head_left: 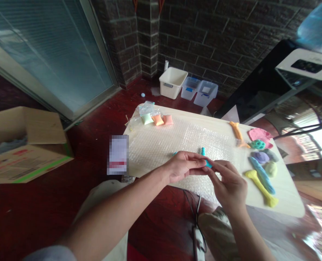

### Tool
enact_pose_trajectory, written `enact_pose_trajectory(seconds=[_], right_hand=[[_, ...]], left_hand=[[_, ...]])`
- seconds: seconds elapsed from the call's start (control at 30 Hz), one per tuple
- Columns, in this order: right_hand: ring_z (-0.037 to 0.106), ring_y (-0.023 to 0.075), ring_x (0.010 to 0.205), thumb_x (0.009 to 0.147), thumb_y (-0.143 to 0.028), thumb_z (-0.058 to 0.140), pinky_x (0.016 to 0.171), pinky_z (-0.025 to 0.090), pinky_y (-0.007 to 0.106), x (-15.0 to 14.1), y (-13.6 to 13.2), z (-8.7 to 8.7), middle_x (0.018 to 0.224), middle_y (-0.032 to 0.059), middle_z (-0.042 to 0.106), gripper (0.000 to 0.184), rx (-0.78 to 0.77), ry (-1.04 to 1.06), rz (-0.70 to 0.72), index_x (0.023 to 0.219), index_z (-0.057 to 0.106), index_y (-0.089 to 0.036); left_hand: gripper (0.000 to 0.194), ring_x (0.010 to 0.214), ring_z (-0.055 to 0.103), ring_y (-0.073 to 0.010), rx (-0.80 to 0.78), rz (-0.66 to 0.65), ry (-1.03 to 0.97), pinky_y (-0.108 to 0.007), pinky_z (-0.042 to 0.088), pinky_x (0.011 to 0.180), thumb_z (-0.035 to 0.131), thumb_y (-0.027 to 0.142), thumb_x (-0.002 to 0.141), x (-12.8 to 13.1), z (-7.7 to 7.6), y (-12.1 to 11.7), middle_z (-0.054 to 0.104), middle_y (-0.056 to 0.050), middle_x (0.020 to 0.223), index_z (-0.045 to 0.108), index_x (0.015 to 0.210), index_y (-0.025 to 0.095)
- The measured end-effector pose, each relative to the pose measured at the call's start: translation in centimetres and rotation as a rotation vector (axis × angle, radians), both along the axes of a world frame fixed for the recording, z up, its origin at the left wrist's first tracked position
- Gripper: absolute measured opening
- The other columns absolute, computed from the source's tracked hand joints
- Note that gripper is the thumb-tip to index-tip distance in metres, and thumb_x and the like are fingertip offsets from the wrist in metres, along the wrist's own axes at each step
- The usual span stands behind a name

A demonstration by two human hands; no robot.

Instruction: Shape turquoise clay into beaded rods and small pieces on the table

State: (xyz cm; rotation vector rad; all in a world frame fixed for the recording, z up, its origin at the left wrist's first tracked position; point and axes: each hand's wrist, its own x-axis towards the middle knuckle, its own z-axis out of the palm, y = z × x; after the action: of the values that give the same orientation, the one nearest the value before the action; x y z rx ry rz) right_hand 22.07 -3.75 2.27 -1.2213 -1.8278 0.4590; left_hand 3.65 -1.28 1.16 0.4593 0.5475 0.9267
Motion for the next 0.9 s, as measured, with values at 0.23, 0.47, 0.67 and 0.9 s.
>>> enact_pose_trajectory(seconds=[0.23,0.47,0.67,0.9], right_hand=[[0.076,0.0187,0.075,0.099,-0.022,0.068,0.064,0.06,0.031,-0.1,-0.4,-0.3,0.099,0.0051,0.079,0.029,0.153,-0.233,0.068,0.127,0.076,-0.027],[0.075,0.0207,0.076,0.098,-0.026,0.071,0.066,0.06,0.032,0.4,-0.2,-0.1,0.094,0.0056,0.077,0.023,0.108,-0.217,0.091,0.119,0.077,-0.024],[0.071,0.0196,0.068,0.096,-0.037,0.074,0.061,0.057,0.032,0.8,0.2,-0.3,0.084,0.005,0.073,0.018,0.041,-0.129,-0.029,0.103,0.08,-0.022],[0.071,0.0206,0.073,0.093,-0.034,0.078,0.065,0.06,0.035,0.3,0.0,-0.1,0.095,0.0074,0.074,0.021,0.043,-0.065,0.053,0.111,0.08,-0.023]], left_hand=[[0.044,0.079,0.075,-0.0191,0.076,0.1,0.254,-0.043,0.058,0.094,0.102,0.034,0.054,0.5,-0.8,0.0,0.081,-0.008,0.085,0.083,0.088,0.012],[0.045,0.072,0.071,-0.0163,0.099,0.055,0.294,-0.036,0.058,0.083,0.101,0.039,0.057,0.6,-0.6,0.1,0.079,-0.008,0.078,0.083,0.089,0.012],[0.043,0.083,0.075,-0.0195,-0.018,-0.031,0.043,-0.041,0.058,0.094,0.1,0.04,0.061,0.7,-0.7,0.0,0.079,-0.009,0.086,0.081,0.087,0.01],[0.043,0.079,0.075,-0.0188,-0.057,0.021,0.069,-0.041,0.059,0.092,0.103,0.033,0.055,0.4,-1.2,0.1,0.079,-0.009,0.082,0.082,0.085,0.01]])
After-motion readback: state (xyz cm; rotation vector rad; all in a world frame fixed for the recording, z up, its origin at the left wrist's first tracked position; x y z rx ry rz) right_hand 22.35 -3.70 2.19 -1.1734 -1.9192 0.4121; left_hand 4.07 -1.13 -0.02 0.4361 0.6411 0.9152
